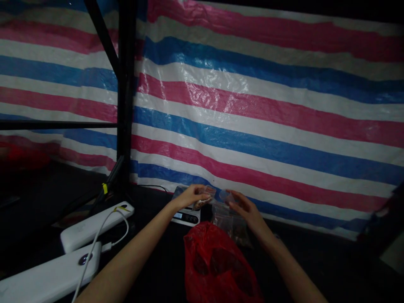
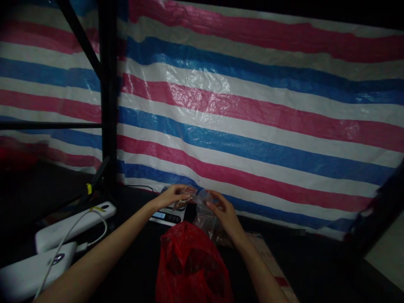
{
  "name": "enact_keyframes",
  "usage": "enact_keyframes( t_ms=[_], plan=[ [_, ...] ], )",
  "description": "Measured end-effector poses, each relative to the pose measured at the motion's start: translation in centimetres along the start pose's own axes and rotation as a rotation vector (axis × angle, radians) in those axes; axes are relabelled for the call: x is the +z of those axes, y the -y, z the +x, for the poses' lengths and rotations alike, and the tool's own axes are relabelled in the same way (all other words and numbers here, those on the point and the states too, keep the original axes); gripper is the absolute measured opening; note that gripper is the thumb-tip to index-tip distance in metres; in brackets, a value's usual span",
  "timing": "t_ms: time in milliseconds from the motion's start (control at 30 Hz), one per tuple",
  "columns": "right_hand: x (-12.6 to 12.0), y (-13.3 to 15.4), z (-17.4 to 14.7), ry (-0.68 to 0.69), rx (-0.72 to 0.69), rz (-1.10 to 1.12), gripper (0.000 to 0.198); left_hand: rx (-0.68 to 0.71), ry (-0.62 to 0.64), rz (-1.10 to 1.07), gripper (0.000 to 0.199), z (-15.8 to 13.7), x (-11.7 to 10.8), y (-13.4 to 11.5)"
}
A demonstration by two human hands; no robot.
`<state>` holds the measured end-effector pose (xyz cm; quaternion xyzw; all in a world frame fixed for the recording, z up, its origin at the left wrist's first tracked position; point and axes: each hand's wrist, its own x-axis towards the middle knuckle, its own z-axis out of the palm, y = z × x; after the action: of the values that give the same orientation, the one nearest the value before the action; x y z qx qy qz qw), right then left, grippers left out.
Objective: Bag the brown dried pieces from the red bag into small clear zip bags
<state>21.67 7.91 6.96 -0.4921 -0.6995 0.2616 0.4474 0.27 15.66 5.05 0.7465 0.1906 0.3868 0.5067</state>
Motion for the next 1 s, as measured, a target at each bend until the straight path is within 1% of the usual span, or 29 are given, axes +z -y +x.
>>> enact_keyframes(
  t_ms=[67,133,200,267,400,500,567,700,767,800,867,933,967,1000],
  plan=[
    [-0.3,1.1,1.9,-0.033,-0.097,-0.204,0.044,-0.006,0.003,-0.023,0.047,0.0,0.1,-0.3],
    [-0.5,2.3,3.1,-0.055,-0.227,-0.44,0.039,-0.005,-0.013,-0.041,0.047,-0.1,0.0,-0.3],
    [-0.7,3.5,3.8,-0.032,-0.361,-0.656,0.036,0.001,-0.039,-0.068,0.048,-0.1,0.0,-0.3],
    [-0.8,4.7,4.1,0.018,-0.455,-0.832,0.034,-0.007,-0.057,-0.097,0.049,0.0,0.1,-0.2],
    [-0.7,6.4,4.5,0.097,-0.529,-1.116,0.033,-0.067,-0.06,-0.133,0.051,0.2,0.4,-0.2],
    [-0.2,6.9,4.8,0.139,-0.569,-1.249,0.035,-0.074,-0.052,-0.148,0.05,0.1,0.4,-0.2],
    [0.3,7.1,5.0,0.133,-0.603,-1.317,0.036,-0.075,-0.055,-0.146,0.049,0.0,0.2,-0.2],
    [1.1,7.6,4.6,0.071,-0.714,-1.43,0.039,-0.059,-0.059,-0.075,0.046,0.2,-0.1,0.0],
    [1.2,7.7,4.0,0.012,-0.751,-1.444,0.042,-0.039,-0.058,0.021,0.045,0.2,-0.4,0.1],
    [1.1,7.7,3.5,-0.023,-0.744,-1.426,0.042,-0.036,-0.08,0.105,0.045,0.2,-0.7,0.2],
    [0.8,7.3,2.0,-0.065,-0.683,-1.322,0.04,-0.029,-0.167,0.363,0.045,-0.1,-1.6,0.5],
    [0.5,6.4,-0.1,-0.015,-0.594,-1.153,0.038,-0.011,-0.252,0.681,0.043,-0.5,-2.8,1.1],
    [0.3,5.8,-1.2,0.034,-0.546,-1.058,0.037,-0.008,-0.268,0.826,0.04,-0.7,-3.3,1.6],
    [0.2,5.2,-2.5,0.088,-0.491,-0.96,0.036,-0.022,-0.258,0.94,0.038,-1.0,-3.8,2.2]
  ],
)
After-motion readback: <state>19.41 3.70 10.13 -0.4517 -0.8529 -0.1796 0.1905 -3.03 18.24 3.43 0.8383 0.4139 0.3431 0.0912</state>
